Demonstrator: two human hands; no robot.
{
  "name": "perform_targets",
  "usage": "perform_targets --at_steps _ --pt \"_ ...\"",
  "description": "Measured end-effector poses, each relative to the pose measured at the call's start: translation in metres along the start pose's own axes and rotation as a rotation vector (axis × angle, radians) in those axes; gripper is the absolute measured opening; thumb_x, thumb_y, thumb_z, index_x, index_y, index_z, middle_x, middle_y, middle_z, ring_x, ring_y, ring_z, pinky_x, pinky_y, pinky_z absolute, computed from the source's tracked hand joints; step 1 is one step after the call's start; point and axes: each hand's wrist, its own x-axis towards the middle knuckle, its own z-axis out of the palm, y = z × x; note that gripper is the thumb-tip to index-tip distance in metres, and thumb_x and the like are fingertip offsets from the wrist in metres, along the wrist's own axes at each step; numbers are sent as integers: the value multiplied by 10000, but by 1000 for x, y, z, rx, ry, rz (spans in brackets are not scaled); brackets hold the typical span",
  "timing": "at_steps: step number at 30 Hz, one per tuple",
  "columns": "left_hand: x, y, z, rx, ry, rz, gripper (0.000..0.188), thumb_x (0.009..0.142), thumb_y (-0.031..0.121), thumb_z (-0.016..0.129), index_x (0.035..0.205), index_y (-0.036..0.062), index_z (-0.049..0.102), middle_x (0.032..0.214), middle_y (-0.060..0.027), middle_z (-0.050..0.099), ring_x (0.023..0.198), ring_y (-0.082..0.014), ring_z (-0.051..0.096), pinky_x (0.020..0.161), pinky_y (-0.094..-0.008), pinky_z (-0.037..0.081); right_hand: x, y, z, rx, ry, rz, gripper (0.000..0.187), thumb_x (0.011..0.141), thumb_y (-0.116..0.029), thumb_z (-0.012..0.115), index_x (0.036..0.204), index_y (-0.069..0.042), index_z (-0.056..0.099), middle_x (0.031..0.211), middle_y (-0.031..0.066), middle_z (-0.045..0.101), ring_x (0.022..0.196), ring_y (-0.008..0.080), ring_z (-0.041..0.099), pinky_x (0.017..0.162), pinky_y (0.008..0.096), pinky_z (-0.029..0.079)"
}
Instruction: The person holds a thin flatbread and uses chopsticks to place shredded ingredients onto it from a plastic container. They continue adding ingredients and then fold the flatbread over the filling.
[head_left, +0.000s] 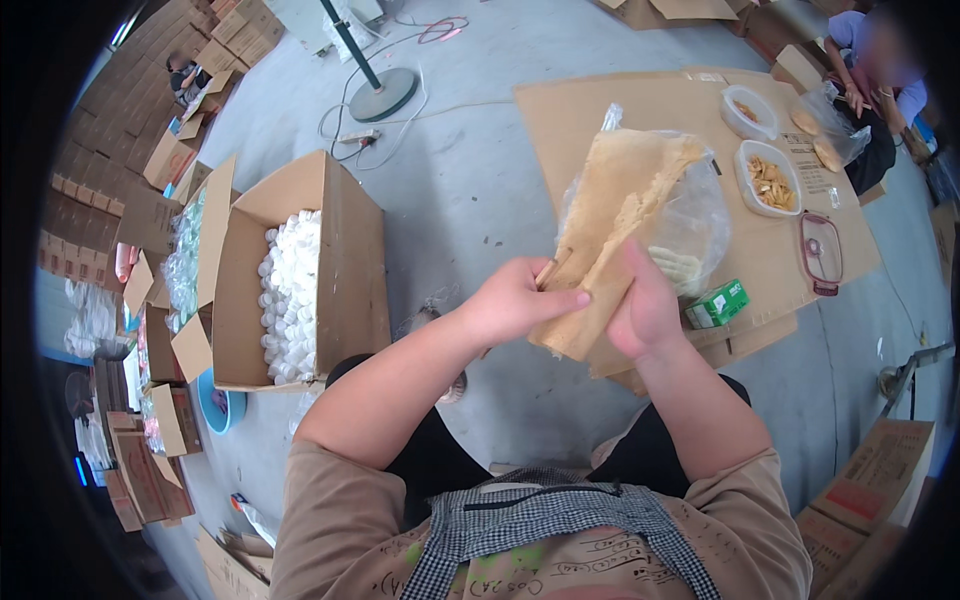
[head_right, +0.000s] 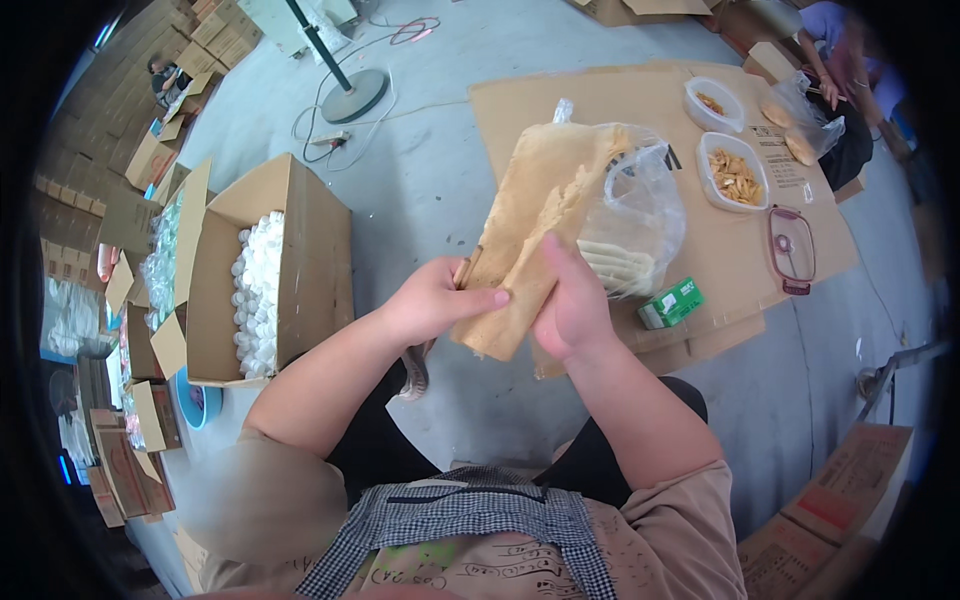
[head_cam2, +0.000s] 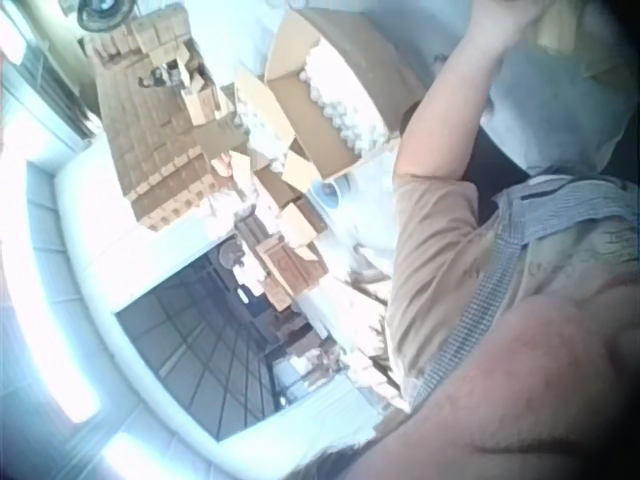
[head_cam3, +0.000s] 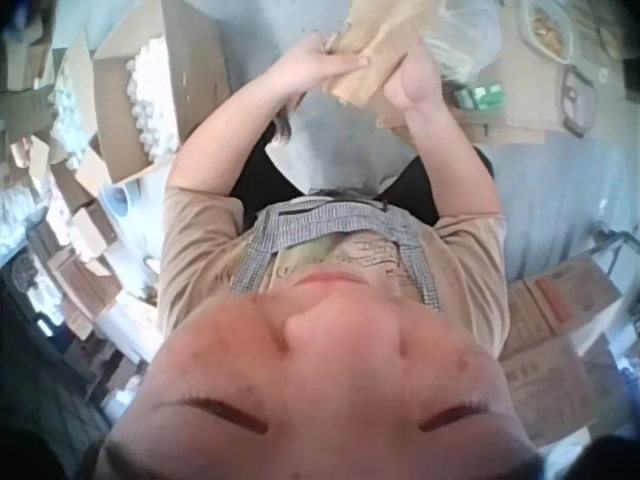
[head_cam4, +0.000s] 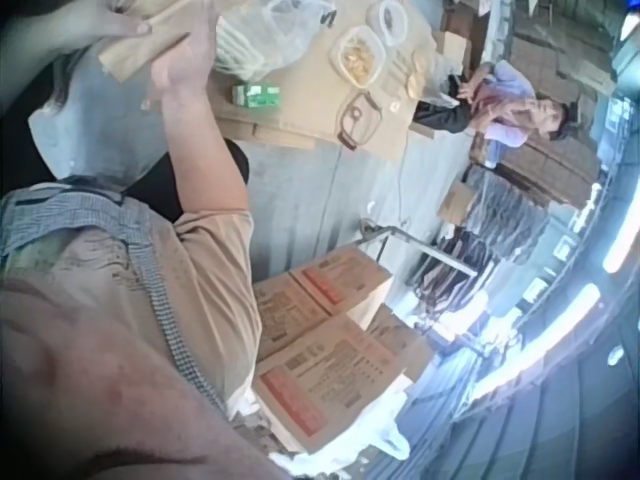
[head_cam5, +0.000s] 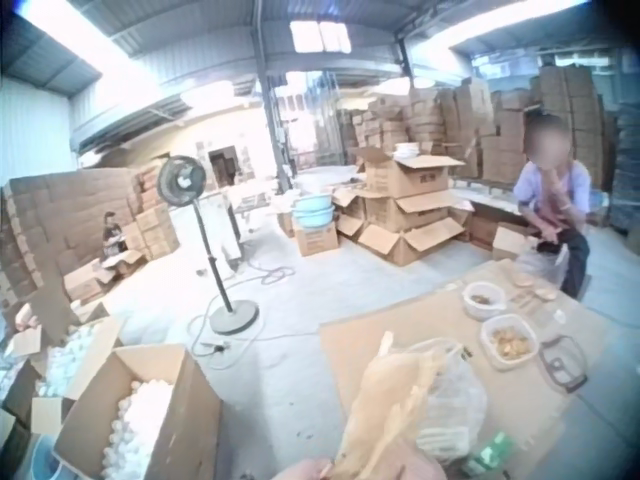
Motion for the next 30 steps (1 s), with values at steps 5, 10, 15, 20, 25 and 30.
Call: perform_targets --at_steps 5,10,15,20,25,30 --pt "0 -13 -4 -12 -51 49 384 891 165 712 1200 -38 607 1052 -71 685 933 -119 637 841 -294 512 10 -6 -3 161 61 -15 539 1039 -446 411 1423 -70 371 1373 130 499 1262 278 492 1068 436 409" --pt "-1 -9 3 100 -68 75 320 898 148 686 1150 -38 623 993 -68 688 874 -114 634 795 -295 525 14 -5 -16 16 80 9 534 1035 -449 422 1407 -67 397 1348 111 520 1234 275 516 1056 449 424" --pt "-1 -13 8 125 -60 140 324 918 178 675 1151 -42 624 995 -72 691 883 -118 636 811 -298 522 10 -3 -11 -80 200 -68 484 1018 -333 522 1408 -86 377 1306 85 526 1203 253 533 1027 448 455" --pt "7 -25 10 60 56 92 327 947 234 658 1134 -33 640 983 -82 704 883 -122 642 814 -300 521 8 2 -2 -100 258 -55 403 1005 -258 564 1332 -61 432 1229 80 559 1125 223 575 964 404 496" --pt "4 -14 13 175 64 29 306 967 188 634 1188 -22 623 1038 -62 691 944 -109 627 861 -300 504 7 3 -2 -132 284 -28 401 1009 -244 553 1341 -55 431 1242 92 553 1143 230 565 972 409 491" --pt "0 -6 15 123 56 35 299 953 179 648 1170 -26 632 1026 -64 698 926 -113 637 853 -302 512 10 -3 -9 34 156 9 485 1049 -372 416 1410 -51 386 1321 131 528 1203 284 540 1029 461 448"
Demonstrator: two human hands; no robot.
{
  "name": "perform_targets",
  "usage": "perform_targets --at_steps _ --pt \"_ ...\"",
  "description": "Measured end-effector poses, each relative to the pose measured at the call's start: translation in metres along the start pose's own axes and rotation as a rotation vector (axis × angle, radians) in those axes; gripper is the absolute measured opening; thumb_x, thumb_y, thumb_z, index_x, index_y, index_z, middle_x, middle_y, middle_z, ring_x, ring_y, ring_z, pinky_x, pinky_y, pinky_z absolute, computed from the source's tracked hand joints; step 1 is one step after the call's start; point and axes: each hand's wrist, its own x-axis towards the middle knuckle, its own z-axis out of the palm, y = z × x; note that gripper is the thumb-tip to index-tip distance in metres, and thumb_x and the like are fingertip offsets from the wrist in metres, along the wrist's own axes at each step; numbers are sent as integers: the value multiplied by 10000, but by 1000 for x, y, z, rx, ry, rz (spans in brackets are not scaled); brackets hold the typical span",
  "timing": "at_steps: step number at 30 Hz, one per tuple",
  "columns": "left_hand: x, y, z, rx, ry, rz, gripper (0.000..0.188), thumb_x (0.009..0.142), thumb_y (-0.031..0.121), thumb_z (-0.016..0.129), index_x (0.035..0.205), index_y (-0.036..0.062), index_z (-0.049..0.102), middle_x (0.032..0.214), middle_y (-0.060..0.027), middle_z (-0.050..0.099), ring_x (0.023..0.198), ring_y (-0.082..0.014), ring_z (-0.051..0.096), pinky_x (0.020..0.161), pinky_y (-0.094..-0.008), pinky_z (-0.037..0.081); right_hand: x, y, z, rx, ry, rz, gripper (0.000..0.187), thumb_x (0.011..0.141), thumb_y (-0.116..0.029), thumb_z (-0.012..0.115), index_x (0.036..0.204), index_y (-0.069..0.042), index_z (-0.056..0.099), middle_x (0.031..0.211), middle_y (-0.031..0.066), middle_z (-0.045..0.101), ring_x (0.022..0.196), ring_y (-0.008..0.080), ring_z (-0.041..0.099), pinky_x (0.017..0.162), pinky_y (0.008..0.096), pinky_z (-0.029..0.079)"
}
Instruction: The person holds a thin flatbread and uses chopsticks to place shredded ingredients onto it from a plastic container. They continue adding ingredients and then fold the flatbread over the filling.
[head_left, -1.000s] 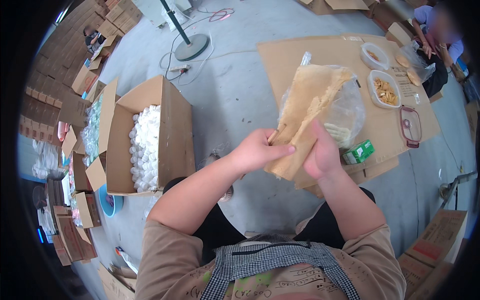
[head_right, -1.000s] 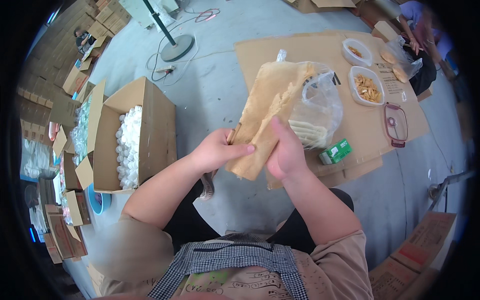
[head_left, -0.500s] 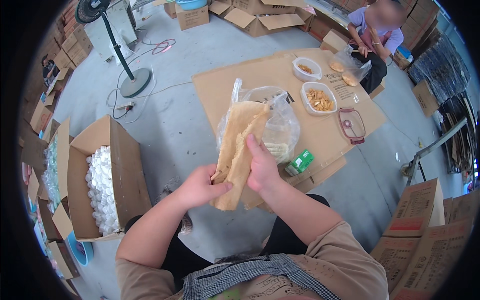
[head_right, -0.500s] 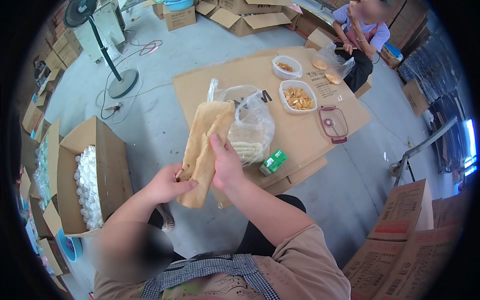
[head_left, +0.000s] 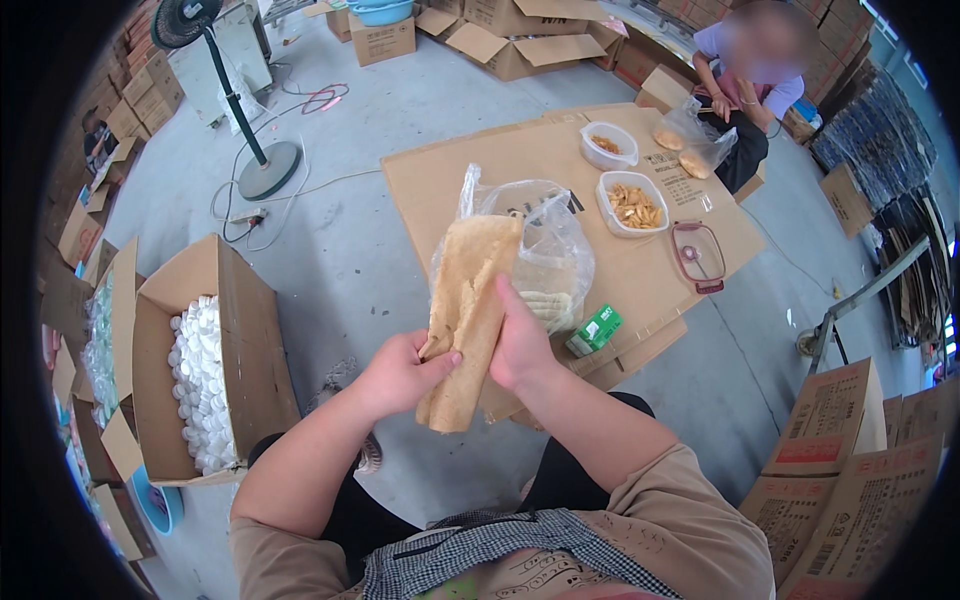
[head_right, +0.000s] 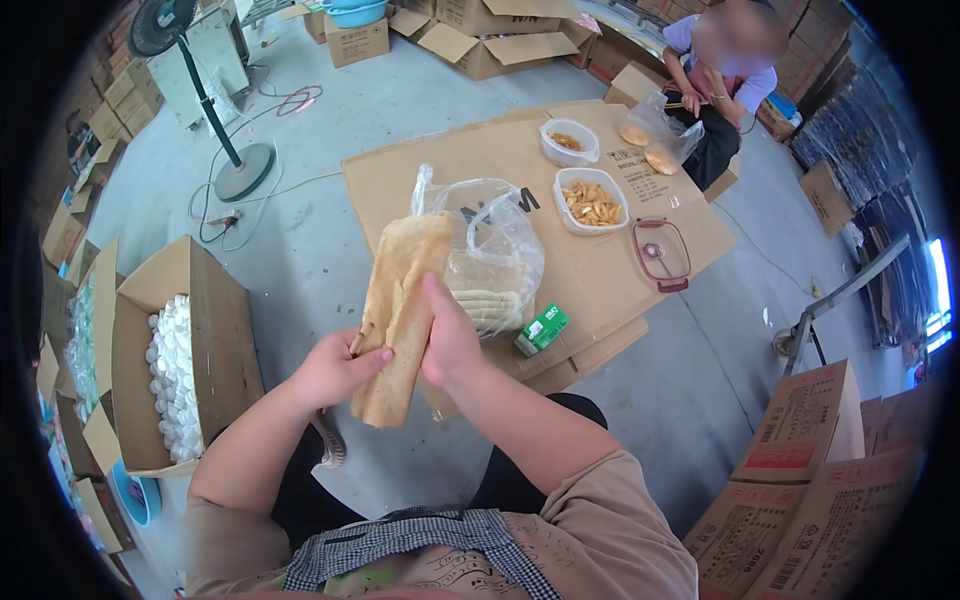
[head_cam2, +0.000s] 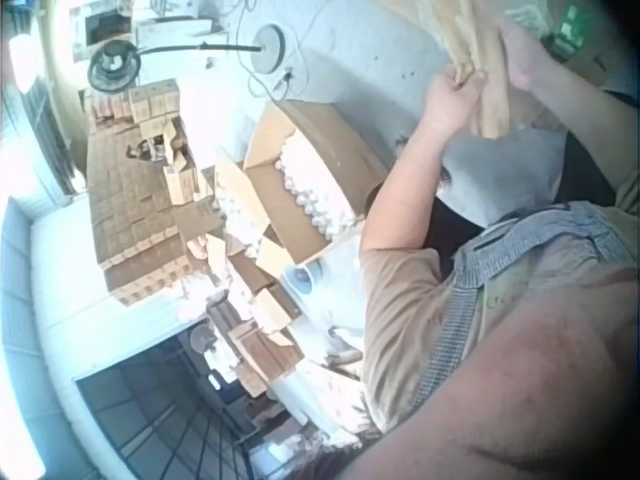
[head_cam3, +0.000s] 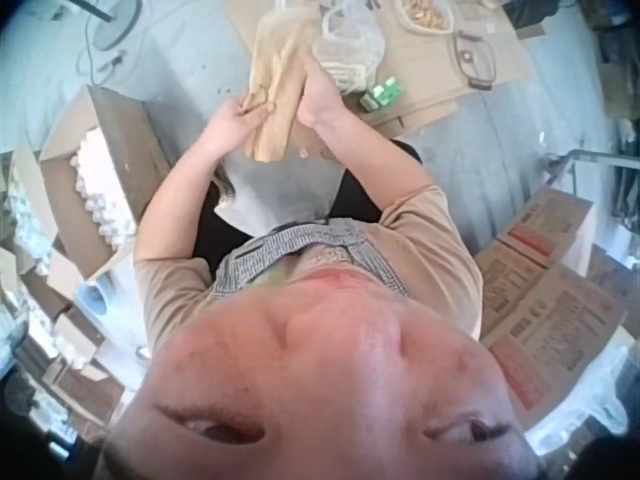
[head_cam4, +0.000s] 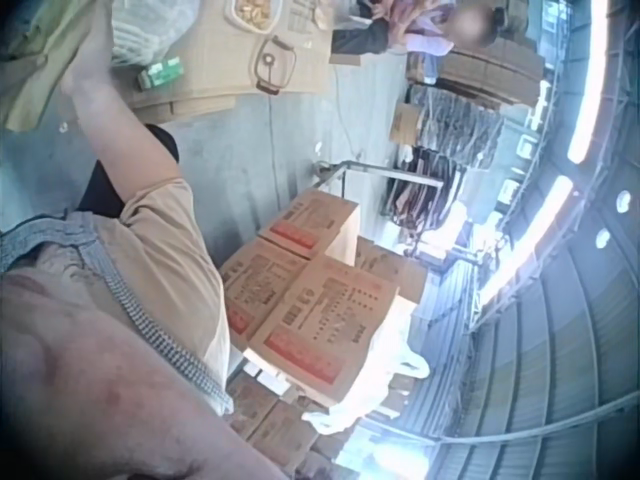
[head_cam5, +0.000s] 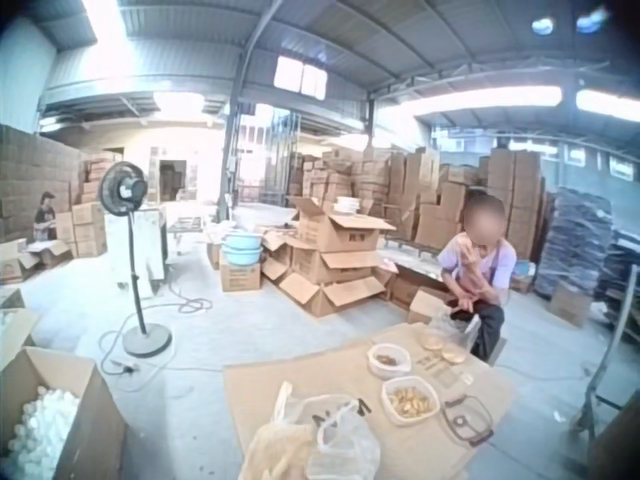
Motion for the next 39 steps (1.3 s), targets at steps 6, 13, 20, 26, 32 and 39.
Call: perform_targets --at_steps 6,13,20,26,32,39 --pt "-1 -2 -10 73 -111 18 280 916 146 674 1128 -36 652 995 -69 706 909 -121 643 841 -316 520 3 -17 1 -15 -131 96 547 1056 -428 330 1424 -25 373 1339 176 523 1218 310 530 1042 474 427" --pt "2 -11 -6 50 -84 44 308 910 197 696 1114 -31 660 986 -80 711 898 -131 657 824 -309 527 10 -8 -10 -76 -60 14 481 1038 -350 450 1394 -31 402 1285 152 553 1196 286 548 1024 450 457" --pt "7 -17 0 20 -15 37 335 902 231 711 1120 -21 669 977 -86 725 879 -141 676 815 -302 531 6 -4 0 -147 101 -46 478 1024 -289 502 1410 -37 374 1334 126 504 1226 276 524 1020 455 465" --pt "3 -10 -3 46 -33 40 315 903 194 705 1129 -22 666 989 -86 719 891 -134 662 829 -309 528 5 -14 0 -66 62 -18 452 1027 -311 493 1372 -27 425 1317 128 531 1223 278 526 1042 442 441" --pt "2 -6 -6 77 -68 12 308 899 169 702 1134 -26 661 996 -88 716 901 -137 658 843 -317 525 12 -27 -7 -3 13 -74 456 1030 -349 484 1341 -15 464 1322 131 547 1218 260 534 1057 421 424" --pt "0 -8 -4 145 -80 23 287 895 163 697 1106 -30 667 979 -90 716 882 -146 664 827 -319 531 17 -22 -13 -58 61 -94 428 1019 -318 516 1312 -9 479 1279 123 574 1179 253 565 1020 421 456"
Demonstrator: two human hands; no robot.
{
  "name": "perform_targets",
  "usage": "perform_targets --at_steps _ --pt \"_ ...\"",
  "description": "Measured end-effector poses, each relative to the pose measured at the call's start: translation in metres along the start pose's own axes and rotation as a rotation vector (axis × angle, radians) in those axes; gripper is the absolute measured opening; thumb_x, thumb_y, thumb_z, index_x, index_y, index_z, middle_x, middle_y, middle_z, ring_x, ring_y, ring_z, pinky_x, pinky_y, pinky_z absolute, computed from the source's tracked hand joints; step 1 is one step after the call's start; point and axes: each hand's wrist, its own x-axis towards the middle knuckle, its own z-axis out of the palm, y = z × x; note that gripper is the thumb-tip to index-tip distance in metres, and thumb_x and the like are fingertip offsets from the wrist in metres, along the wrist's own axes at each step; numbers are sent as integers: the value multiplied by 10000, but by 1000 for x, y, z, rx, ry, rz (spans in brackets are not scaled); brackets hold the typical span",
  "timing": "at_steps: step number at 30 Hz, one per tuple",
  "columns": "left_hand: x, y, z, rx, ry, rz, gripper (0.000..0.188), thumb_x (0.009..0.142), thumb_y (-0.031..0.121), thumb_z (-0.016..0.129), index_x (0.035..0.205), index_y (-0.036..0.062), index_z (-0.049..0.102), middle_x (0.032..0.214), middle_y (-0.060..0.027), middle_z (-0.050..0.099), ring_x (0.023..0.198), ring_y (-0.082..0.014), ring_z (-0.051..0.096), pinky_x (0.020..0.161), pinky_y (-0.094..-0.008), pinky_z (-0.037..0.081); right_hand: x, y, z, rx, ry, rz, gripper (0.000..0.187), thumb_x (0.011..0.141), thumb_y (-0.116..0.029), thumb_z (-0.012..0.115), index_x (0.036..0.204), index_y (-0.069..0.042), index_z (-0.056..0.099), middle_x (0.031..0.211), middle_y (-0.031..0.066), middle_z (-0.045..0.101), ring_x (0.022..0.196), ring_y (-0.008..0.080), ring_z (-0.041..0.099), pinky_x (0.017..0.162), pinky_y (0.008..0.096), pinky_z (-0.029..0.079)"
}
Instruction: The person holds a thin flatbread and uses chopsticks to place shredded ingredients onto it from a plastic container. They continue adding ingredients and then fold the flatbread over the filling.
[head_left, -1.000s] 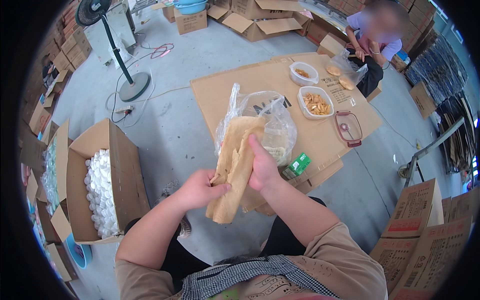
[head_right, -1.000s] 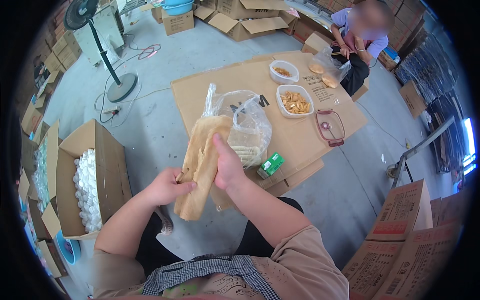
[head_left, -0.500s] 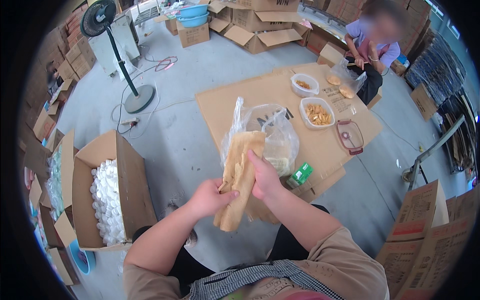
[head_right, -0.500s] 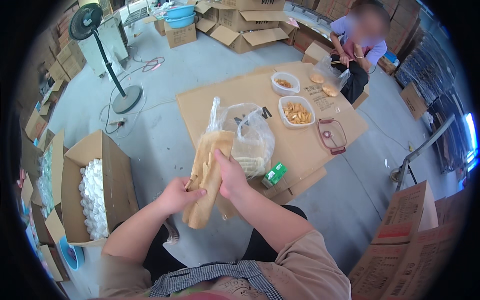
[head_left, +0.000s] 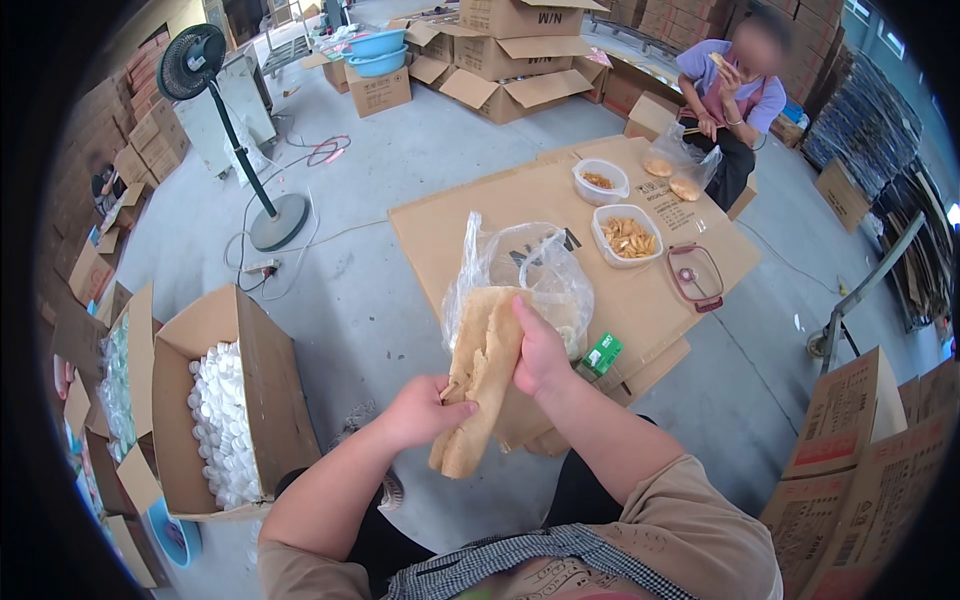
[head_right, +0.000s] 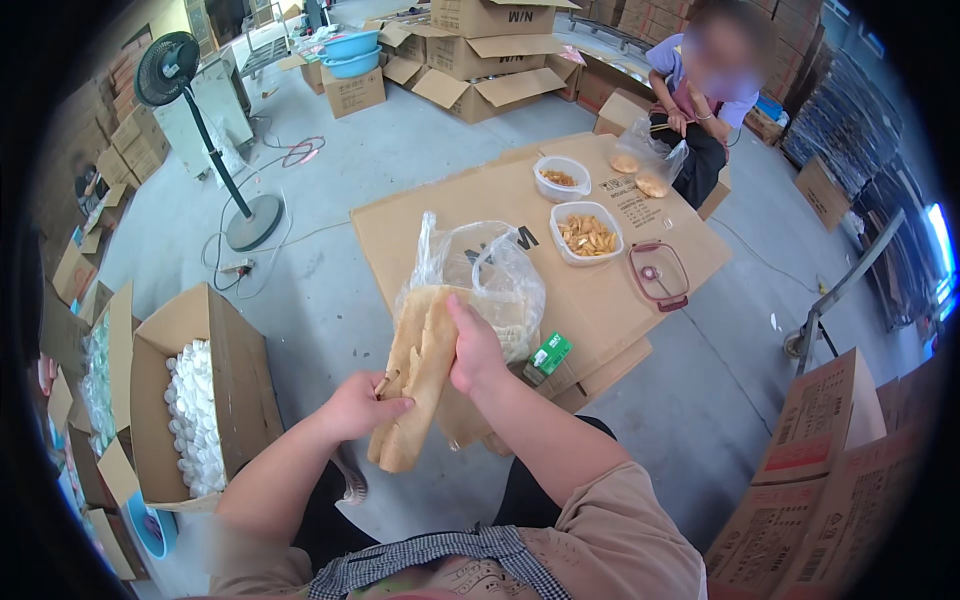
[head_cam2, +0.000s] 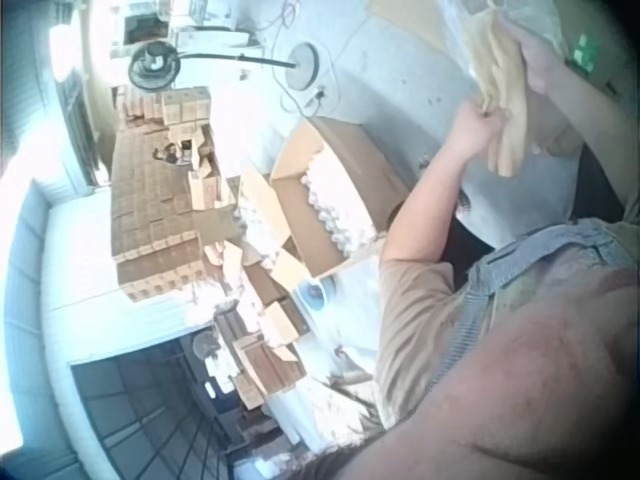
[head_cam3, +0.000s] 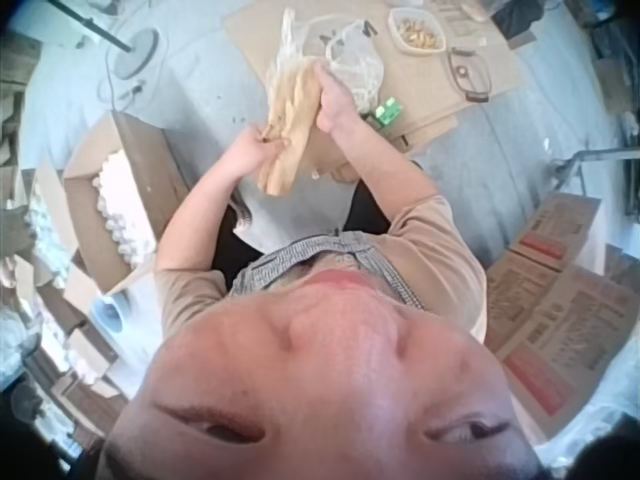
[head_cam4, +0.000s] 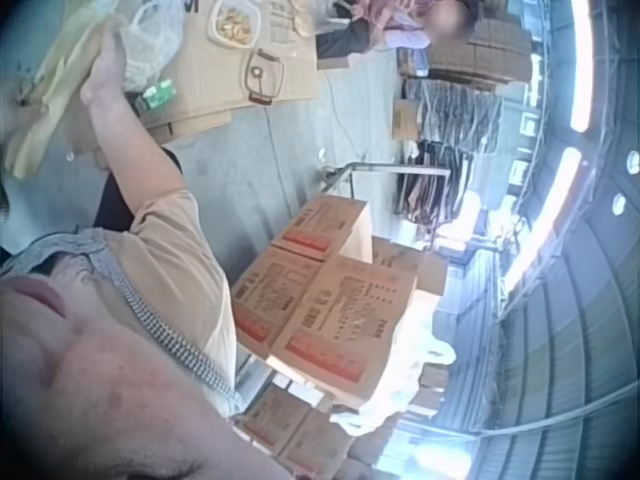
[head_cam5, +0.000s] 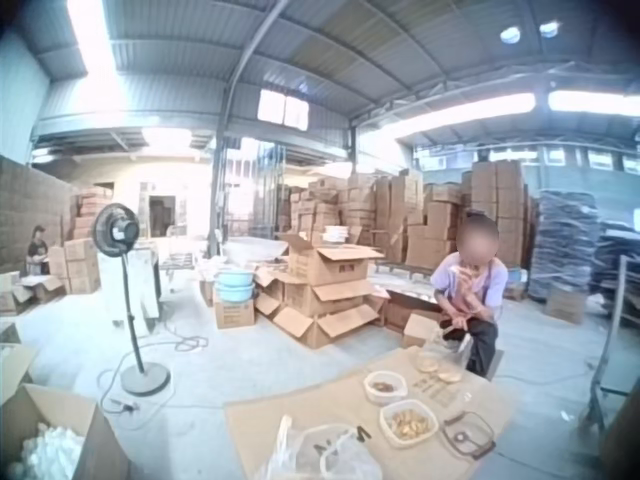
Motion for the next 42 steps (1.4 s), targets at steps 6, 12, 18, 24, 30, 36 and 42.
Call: perform_targets --at_steps 6,12,18,24,30,36,42 --pt "1 -3 2 40 -2 8 291 890 163 698 1105 -30 664 971 -97 717 880 -152 670 824 -321 534 0 2 -2 -42 20 -77 361 996 -253 571 1259 -15 501 1210 112 611 1106 242 611 960 403 502" --pt "2 -5 2 51 7 4 283 891 160 691 1098 -30 665 961 -100 718 868 -160 674 817 -327 535 -2 3 2 -44 52 -81 342 1000 -233 566 1254 -13 502 1200 112 614 1094 240 615 953 403 506" --pt "-1 -6 1 70 41 20 282 893 163 689 1101 -26 659 966 -94 716 870 -157 674 811 -325 535 -6 6 11 -68 37 -7 366 1010 -241 547 1277 -2 479 1213 111 599 1100 231 606 940 405 512" --pt "3 3 8 -79 208 -66 283 908 129 681 1151 -10 639 1010 -72 706 909 -129 655 838 -308 516 -16 40 8 -207 -20 43 378 1015 -257 539 1283 3 476 1193 99 594 1074 193 592 952 358 489" --pt "8 -6 9 -159 231 20 288 907 145 695 1132 -26 637 990 -80 707 896 -130 655 821 -312 522 -12 45 2 -254 -44 34 370 1016 -243 537 1289 2 487 1187 99 598 1077 186 587 943 344 484" --pt "9 -5 6 -215 312 45 298 911 173 689 1116 -36 632 973 -92 711 860 -141 669 780 -309 537 -22 44 20 -222 -11 104 388 1038 -240 488 1333 11 466 1226 103 587 1107 193 578 952 335 477" --pt "15 -6 -9 -430 476 116 264 911 127 673 1090 -60 620 965 -102 701 861 -146 669 771 -302 539 -29 62 11 -539 -139 112 433 1049 -238 465 1394 20 429 1271 99 571 1166 158 543 994 308 440"
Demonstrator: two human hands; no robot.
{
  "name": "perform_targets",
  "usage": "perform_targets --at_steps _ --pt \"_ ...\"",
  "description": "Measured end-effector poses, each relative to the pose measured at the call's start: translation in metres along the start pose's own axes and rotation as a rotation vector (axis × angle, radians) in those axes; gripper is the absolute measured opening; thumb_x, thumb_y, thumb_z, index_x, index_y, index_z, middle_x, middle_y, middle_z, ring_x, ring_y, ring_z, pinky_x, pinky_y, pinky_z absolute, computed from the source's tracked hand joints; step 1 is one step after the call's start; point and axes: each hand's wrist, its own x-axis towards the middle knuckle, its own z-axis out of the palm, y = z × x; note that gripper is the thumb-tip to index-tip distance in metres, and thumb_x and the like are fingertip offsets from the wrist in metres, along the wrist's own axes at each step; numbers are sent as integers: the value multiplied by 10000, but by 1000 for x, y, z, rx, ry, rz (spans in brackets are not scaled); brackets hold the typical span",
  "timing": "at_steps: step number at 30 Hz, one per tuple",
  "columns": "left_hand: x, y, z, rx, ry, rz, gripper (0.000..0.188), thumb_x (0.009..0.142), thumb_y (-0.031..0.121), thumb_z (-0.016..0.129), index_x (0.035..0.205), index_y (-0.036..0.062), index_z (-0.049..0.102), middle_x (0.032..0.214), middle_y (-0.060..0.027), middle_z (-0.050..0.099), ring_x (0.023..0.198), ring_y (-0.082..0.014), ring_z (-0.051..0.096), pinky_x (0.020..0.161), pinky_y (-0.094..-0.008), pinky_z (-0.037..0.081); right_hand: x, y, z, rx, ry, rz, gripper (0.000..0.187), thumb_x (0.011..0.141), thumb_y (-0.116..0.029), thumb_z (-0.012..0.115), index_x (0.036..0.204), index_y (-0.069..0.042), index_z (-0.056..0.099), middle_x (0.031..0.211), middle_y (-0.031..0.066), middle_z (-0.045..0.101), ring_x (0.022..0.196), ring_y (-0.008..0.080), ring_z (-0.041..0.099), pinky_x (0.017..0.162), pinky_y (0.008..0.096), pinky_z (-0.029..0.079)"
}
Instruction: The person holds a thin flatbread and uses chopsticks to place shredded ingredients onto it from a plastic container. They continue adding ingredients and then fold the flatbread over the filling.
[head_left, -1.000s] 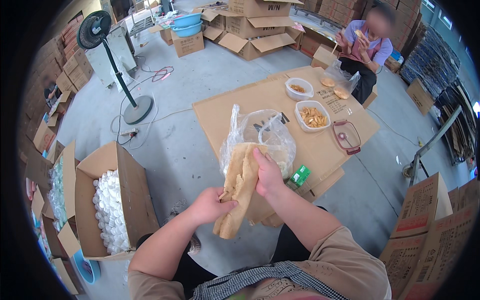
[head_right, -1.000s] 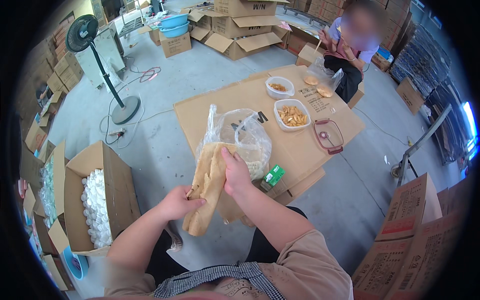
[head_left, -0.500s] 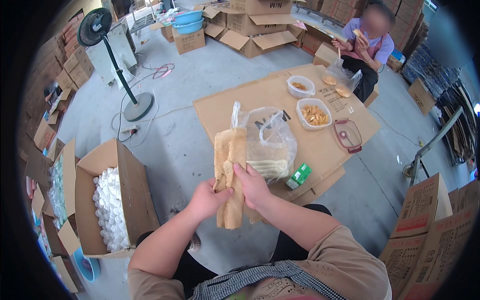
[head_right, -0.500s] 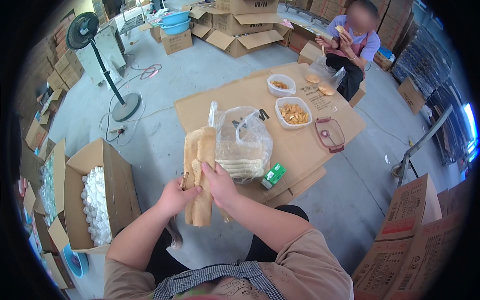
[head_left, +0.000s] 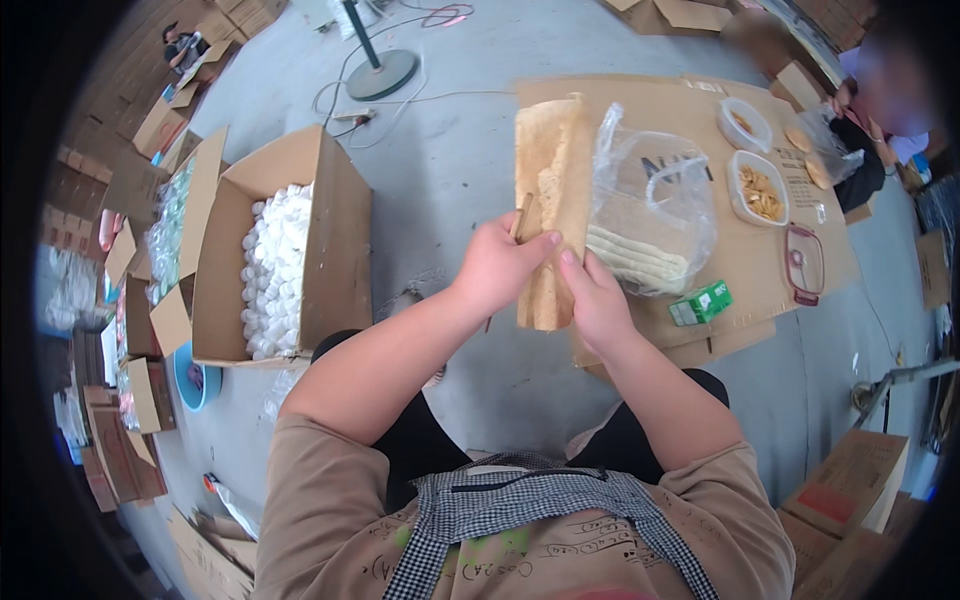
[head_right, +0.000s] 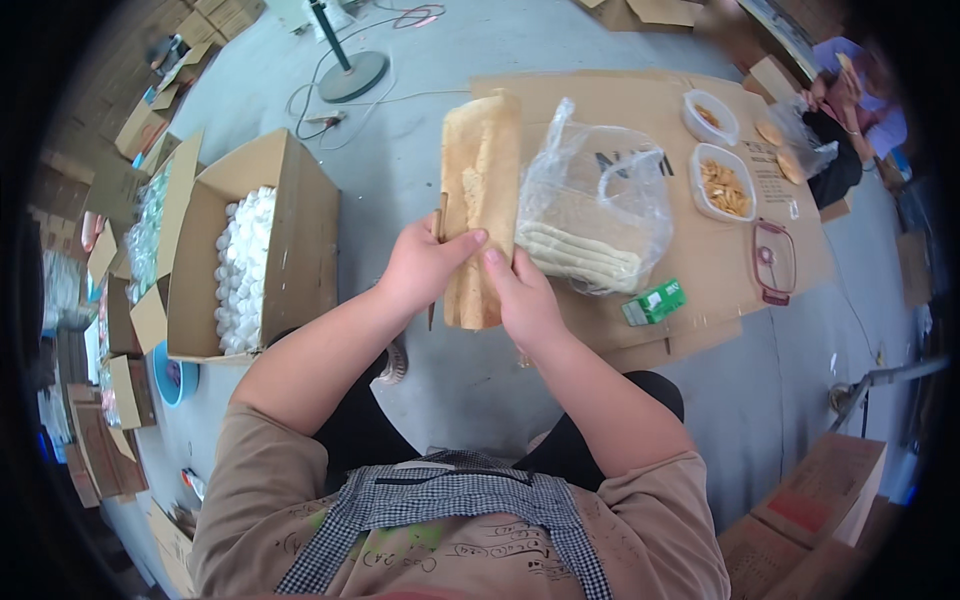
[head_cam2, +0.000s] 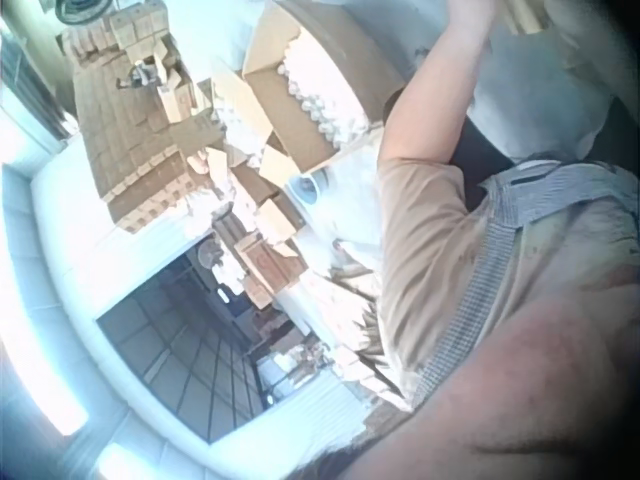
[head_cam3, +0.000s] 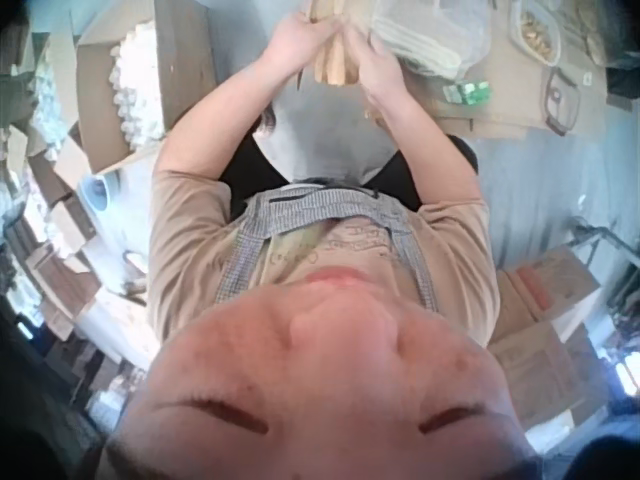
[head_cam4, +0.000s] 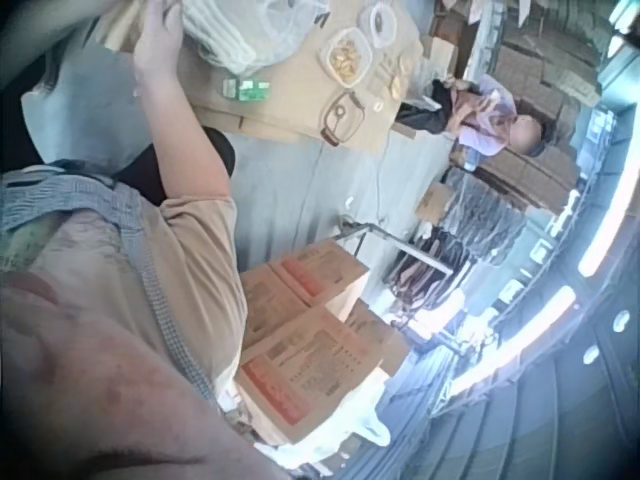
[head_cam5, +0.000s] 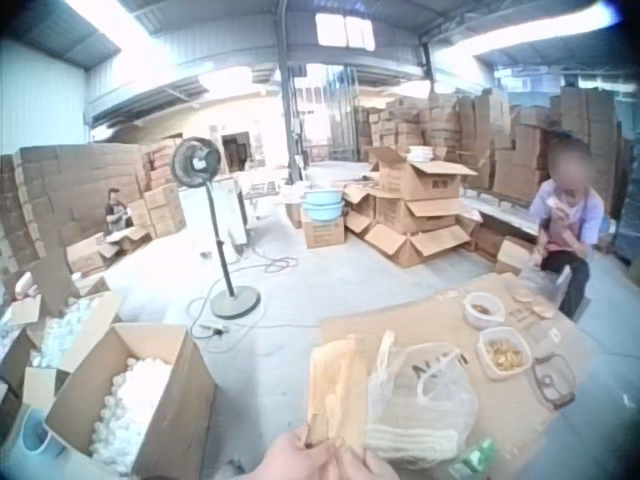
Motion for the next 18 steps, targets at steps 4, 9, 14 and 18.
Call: perform_targets --at_steps 4,9,14,18 --pt "1 2 -1 -64 43 -5 242 905 110 672 1069 -59 619 968 -111 699 862 -145 665 767 -298 537 1 0 -1 78 -59 33 402 1052 -212 447 1381 19 445 1279 86 566 1152 141 553 995 304 443" --pt "2 8 -2 -27 123 18 247 914 124 670 1074 -54 614 976 -115 696 846 -145 660 760 -304 534 -8 -15 3 46 -128 140 352 1023 -209 506 1299 6 474 1162 111 607 936 181 645 808 327 538" --pt "6 9 -8 21 150 59 256 915 143 673 1080 -46 617 972 -116 697 839 -146 658 758 -313 532 -7 -11 1 -36 -197 193 303 991 -196 563 1217 -3 506 1016 118 643 752 196 657 668 329 561" --pt "5 11 -8 -10 135 33 277 907 140 680 1107 -43 620 990 -117 701 860 -156 667 774 -317 535 -4 -11 -2 -21 -236 188 276 988 -187 569 1188 -2 522 979 116 655 751 188 658 669 327 563"
